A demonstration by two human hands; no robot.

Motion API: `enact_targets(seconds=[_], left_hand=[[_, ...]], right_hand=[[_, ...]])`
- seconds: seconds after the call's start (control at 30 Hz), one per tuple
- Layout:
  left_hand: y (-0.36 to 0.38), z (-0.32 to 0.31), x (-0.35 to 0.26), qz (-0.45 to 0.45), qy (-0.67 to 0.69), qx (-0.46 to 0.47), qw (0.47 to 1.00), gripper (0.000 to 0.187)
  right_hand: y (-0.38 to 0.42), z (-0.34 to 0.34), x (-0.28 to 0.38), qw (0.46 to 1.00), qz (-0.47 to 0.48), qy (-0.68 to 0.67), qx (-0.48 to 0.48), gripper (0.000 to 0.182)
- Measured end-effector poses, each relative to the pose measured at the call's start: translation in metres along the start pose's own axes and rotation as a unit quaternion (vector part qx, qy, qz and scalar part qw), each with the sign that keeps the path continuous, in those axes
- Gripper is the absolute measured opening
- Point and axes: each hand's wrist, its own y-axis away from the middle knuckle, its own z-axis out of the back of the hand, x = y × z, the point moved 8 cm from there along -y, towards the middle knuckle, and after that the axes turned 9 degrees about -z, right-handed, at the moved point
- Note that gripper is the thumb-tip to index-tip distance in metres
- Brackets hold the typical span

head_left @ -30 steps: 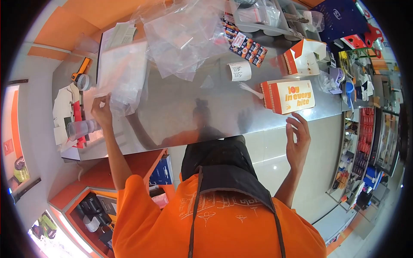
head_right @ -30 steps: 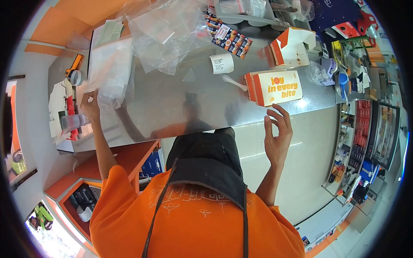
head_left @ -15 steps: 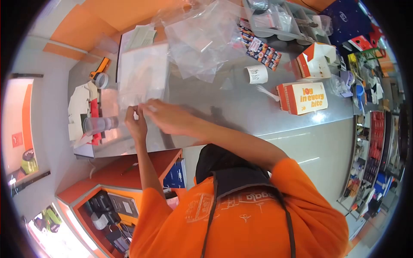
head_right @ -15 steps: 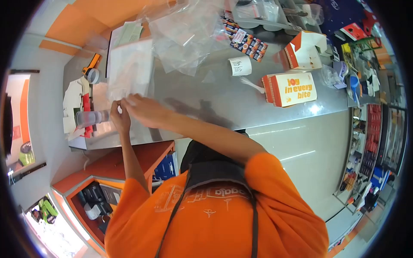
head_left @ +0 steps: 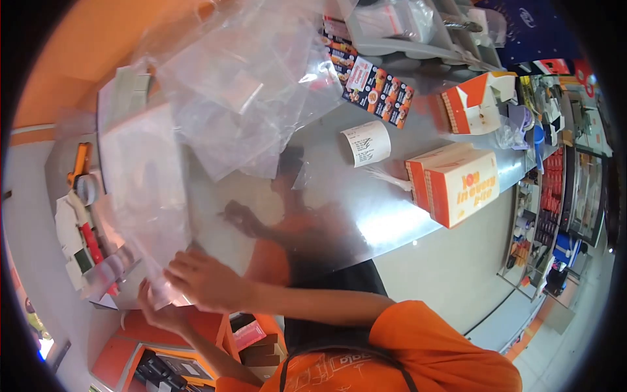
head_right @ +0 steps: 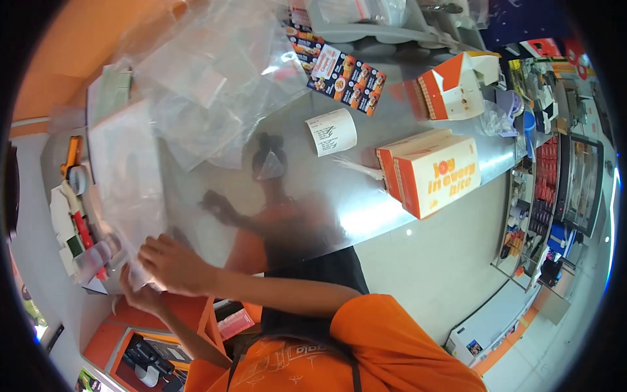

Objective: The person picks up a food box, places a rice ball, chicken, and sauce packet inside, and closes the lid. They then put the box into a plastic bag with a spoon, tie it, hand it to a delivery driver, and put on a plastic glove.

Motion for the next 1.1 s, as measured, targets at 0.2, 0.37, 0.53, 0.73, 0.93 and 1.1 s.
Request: enact_targets(seconds=[0.2,0.37,0.53,0.73,0.93,1.1], left_hand=[[0.005,0.038,-0.001,0.067,-0.036,-0.119,0.990,0.033],[-0.007,0.040,-0.031,-0.023,-0.159,-0.143,0.977,0.050],[-0.016,0.025,-0.034,0.006,-0.067,-0.135,0.989,0.047],[-0.031,-0.004,-0.066,-0.005,0.049,-0.107,0.993,0.043],[-0.033,-0.030,-0.188,-0.107,0.238,-0.098,0.960,0.040],[0.001,-0.002,-0.312,-0.299,0.328,-0.129,0.887,0.038]], right_hand=[[0.014,0.008,-0.008,0.989,-0.009,-0.139,-0.055,0.025],[0.007,0.044,0.004,0.933,-0.034,-0.351,-0.070,0.031],[-0.005,0.076,0.021,0.869,-0.075,-0.482,-0.080,0.027],[0.010,0.108,0.072,0.760,-0.284,-0.580,0.071,0.022],[0.065,0.155,0.107,0.969,-0.183,-0.155,-0.055,0.036],[0.130,0.253,0.084,0.944,-0.053,-0.229,-0.230,0.033]])
